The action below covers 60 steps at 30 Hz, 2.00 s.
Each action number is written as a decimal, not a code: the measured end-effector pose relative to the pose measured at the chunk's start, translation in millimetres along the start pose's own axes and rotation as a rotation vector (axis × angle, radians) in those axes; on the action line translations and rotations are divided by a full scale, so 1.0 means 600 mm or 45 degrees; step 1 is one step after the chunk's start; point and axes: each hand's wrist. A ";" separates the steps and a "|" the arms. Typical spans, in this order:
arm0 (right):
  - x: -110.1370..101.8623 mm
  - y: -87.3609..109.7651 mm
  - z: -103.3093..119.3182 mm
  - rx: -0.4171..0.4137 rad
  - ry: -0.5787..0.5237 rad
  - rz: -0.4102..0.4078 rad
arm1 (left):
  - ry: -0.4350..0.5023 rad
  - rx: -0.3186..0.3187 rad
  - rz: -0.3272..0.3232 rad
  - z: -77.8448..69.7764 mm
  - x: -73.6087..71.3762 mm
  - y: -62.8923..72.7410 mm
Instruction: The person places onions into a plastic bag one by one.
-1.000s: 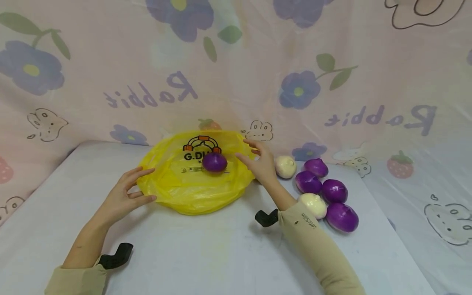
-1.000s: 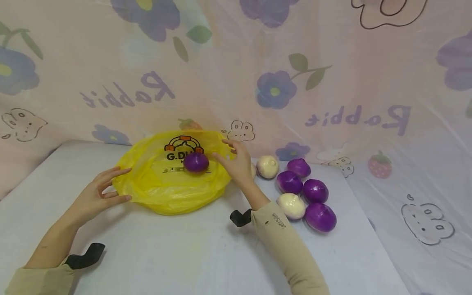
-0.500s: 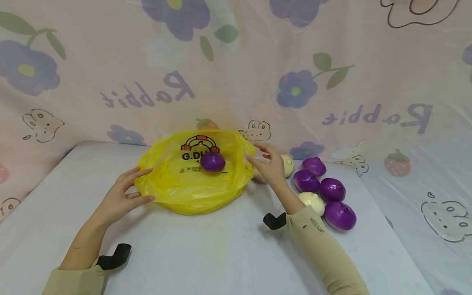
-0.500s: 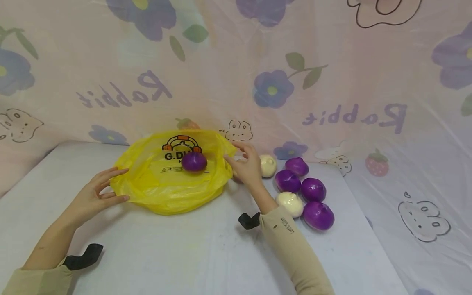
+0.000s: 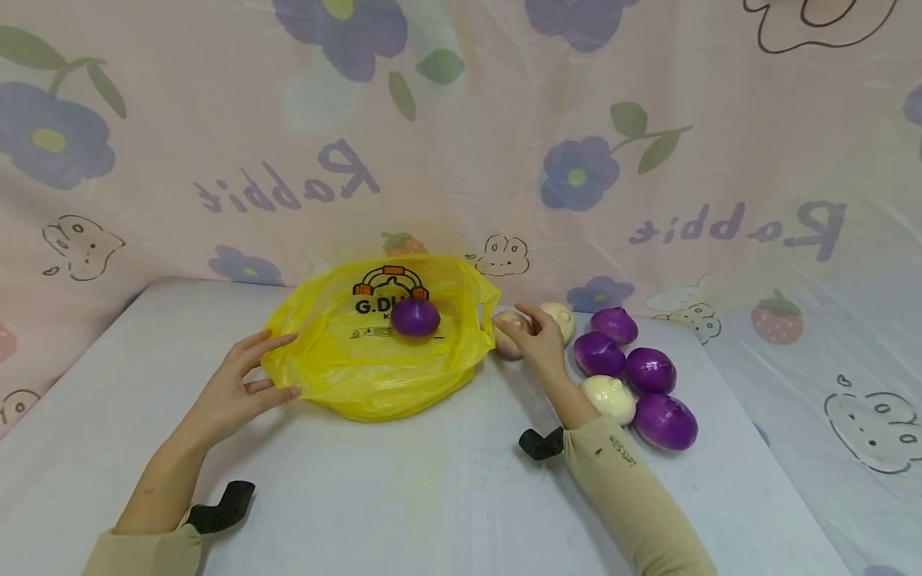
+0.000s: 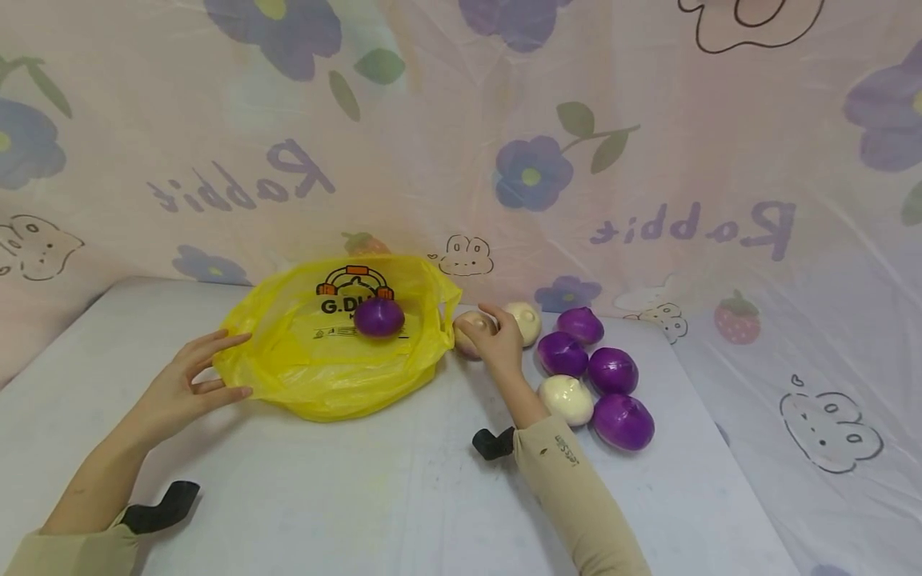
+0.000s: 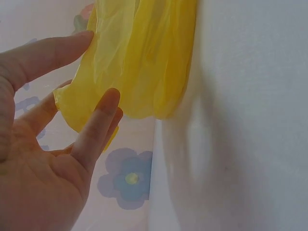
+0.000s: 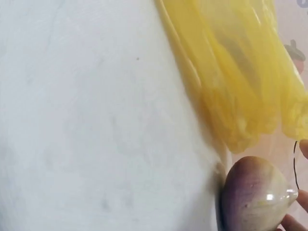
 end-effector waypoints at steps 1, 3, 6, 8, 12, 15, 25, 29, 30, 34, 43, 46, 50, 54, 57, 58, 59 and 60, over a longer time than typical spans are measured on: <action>0.000 0.000 -0.002 0.002 -0.002 -0.005 | 0.004 0.002 0.000 0.000 0.000 0.000; 0.001 0.001 -0.006 -0.005 0.019 -0.019 | 0.006 0.004 -0.001 0.000 0.000 0.001; 0.002 0.001 -0.007 -0.003 0.046 -0.012 | 0.003 0.013 -0.006 -0.001 -0.001 0.001; 0.002 0.001 -0.009 0.018 0.073 0.013 | 0.005 0.018 -0.008 -0.002 -0.001 0.002; 0.001 -0.001 -0.015 0.068 0.138 0.054 | 0.006 0.025 -0.009 -0.004 0.001 0.003; 0.001 -0.003 -0.019 0.080 0.162 0.067 | 0.008 0.024 -0.009 -0.003 0.002 0.002; -0.009 0.002 -0.006 0.079 0.153 0.065 | -0.016 0.023 -0.017 -0.003 0.003 0.005; -0.021 0.002 0.024 0.083 0.138 0.007 | -0.040 0.024 -0.016 -0.003 0.004 0.003; -0.024 0.001 0.033 0.083 0.139 0.000 | -0.039 0.018 -0.017 -0.002 0.003 0.003; -0.030 -0.005 0.063 0.076 0.142 -0.010 | -0.039 -0.006 -0.012 -0.003 0.003 0.005; -0.026 -0.011 0.121 -0.027 0.027 -0.014 | -0.031 -0.011 -0.018 -0.006 0.003 0.003; -0.014 -0.010 0.138 -0.082 -0.001 0.012 | -0.036 -0.018 -0.023 -0.007 0.004 0.003; 0.014 -0.006 0.155 -0.116 0.044 0.146 | -0.054 -0.020 -0.026 -0.009 0.005 0.004; 0.042 0.000 0.164 -0.101 0.125 0.290 | -0.056 -0.015 -0.024 -0.011 0.008 0.003; 0.058 0.002 0.166 -0.087 0.191 0.356 | -0.053 -0.012 -0.026 -0.011 0.010 0.001; 0.063 0.002 0.166 -0.089 0.218 0.370 | -0.054 -0.011 -0.027 -0.011 0.010 0.000; 0.067 0.002 0.166 -0.094 0.244 0.383 | -0.056 -0.011 -0.028 -0.011 0.010 0.000; 0.070 0.002 0.166 -0.105 0.277 0.386 | -0.059 -0.013 -0.030 -0.011 0.010 0.000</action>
Point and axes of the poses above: each hand's wrist, its own y-axis away from the middle knuckle, its own x-axis out of the palm, z = x × y, and after that the axes turned 2 degrees about x, right-handed
